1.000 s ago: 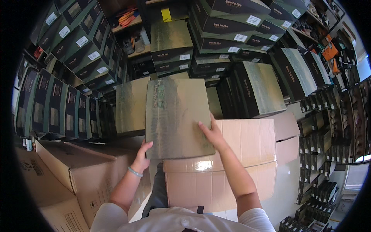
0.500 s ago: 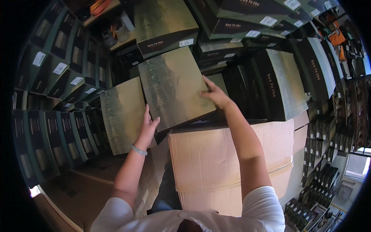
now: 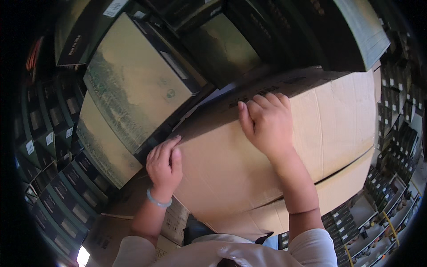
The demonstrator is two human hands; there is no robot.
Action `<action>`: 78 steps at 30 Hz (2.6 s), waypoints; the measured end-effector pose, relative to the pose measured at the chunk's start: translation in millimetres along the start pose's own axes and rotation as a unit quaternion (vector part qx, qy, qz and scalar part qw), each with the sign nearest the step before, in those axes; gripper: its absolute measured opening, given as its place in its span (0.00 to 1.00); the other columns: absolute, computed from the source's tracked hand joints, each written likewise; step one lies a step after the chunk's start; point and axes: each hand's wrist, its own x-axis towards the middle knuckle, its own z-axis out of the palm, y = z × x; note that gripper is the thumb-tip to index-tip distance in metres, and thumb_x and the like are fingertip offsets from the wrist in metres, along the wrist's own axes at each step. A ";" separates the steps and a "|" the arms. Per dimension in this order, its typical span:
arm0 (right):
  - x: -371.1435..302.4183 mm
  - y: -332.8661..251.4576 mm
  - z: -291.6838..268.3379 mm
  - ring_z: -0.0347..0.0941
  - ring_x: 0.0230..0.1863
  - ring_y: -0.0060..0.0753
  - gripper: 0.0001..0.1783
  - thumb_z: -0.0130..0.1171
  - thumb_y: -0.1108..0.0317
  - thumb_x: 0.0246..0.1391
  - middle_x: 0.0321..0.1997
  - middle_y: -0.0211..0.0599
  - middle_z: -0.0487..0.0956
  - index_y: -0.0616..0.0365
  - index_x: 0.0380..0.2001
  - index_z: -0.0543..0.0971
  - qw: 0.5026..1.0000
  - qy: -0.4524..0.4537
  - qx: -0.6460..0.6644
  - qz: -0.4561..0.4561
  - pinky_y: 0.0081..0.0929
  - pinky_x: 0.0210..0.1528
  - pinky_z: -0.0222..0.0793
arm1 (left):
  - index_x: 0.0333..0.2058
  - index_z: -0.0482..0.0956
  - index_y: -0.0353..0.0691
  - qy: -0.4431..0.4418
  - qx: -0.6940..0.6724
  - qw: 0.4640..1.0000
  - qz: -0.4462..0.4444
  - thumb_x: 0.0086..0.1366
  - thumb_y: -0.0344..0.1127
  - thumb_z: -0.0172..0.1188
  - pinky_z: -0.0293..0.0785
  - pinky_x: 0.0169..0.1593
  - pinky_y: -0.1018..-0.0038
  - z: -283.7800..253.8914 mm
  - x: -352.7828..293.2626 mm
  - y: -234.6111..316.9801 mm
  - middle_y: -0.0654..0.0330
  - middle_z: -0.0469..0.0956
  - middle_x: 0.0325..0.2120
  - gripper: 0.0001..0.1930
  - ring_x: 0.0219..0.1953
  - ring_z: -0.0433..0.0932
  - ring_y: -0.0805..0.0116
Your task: The person selects shipping labels from a box, places them on green shoe boxes, and packs shoes into the boxes with tissue paper and red cards. They then seal the boxes using a heat gun and stack them on a table.
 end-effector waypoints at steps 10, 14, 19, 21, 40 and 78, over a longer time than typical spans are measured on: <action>-51.8 20.1 -10.6 0.72 0.31 0.38 0.07 0.59 0.69 0.51 0.28 0.31 0.78 0.54 0.20 0.78 0.999 -0.028 0.047 -0.006 0.37 0.50 0.65 | 0.46 0.80 0.34 -0.010 -0.003 0.999 -0.034 0.71 0.41 0.44 0.72 0.51 0.65 26.1 -43.5 29.3 0.53 0.82 0.42 0.20 0.44 0.80 0.54; -53.0 14.4 -18.1 0.74 0.32 0.36 0.15 0.49 0.64 0.59 0.27 0.31 0.81 0.54 0.21 0.80 0.989 -0.141 -0.045 -0.019 0.38 0.52 0.65 | 0.44 0.79 0.30 -0.007 -0.016 0.998 -0.058 0.71 0.45 0.42 0.71 0.51 0.66 30.2 -52.7 30.9 0.48 0.82 0.42 0.23 0.45 0.80 0.53; -53.1 17.1 -24.2 0.77 0.34 0.37 0.23 0.40 0.61 0.64 0.27 0.34 0.82 0.54 0.21 0.81 0.976 -0.182 -0.117 -0.039 0.42 0.56 0.65 | 0.41 0.79 0.30 -0.011 0.002 0.998 -0.065 0.72 0.48 0.41 0.72 0.50 0.66 30.9 -53.1 31.9 0.47 0.82 0.40 0.25 0.43 0.81 0.53; -54.0 16.1 -23.1 0.77 0.35 0.38 0.22 0.42 0.62 0.63 0.27 0.34 0.81 0.54 0.21 0.80 0.976 -0.176 -0.124 -0.038 0.42 0.55 0.65 | 0.41 0.79 0.31 -0.021 0.009 0.998 -0.066 0.72 0.49 0.40 0.72 0.50 0.66 31.1 -54.4 30.0 0.47 0.83 0.40 0.26 0.43 0.82 0.52; -46.0 13.4 -16.5 0.75 0.37 0.42 0.10 0.54 0.72 0.53 0.27 0.40 0.80 0.57 0.19 0.77 0.995 -0.092 -0.041 -0.013 0.40 0.49 0.66 | 0.41 0.81 0.32 0.028 -0.019 0.999 -0.035 0.68 0.38 0.44 0.74 0.48 0.66 32.5 -41.1 24.7 0.51 0.83 0.39 0.18 0.42 0.82 0.55; -459.6 -477.6 -560.3 0.71 0.48 0.43 0.32 0.48 0.62 0.61 0.51 0.46 0.73 0.38 0.69 0.56 0.492 0.059 0.172 -0.852 0.49 0.57 0.65 | 0.51 0.76 0.42 -0.007 -0.169 0.913 -0.372 0.65 0.41 0.48 0.70 0.56 0.57 102.5 -700.2 77.0 0.44 0.79 0.45 0.19 0.50 0.77 0.44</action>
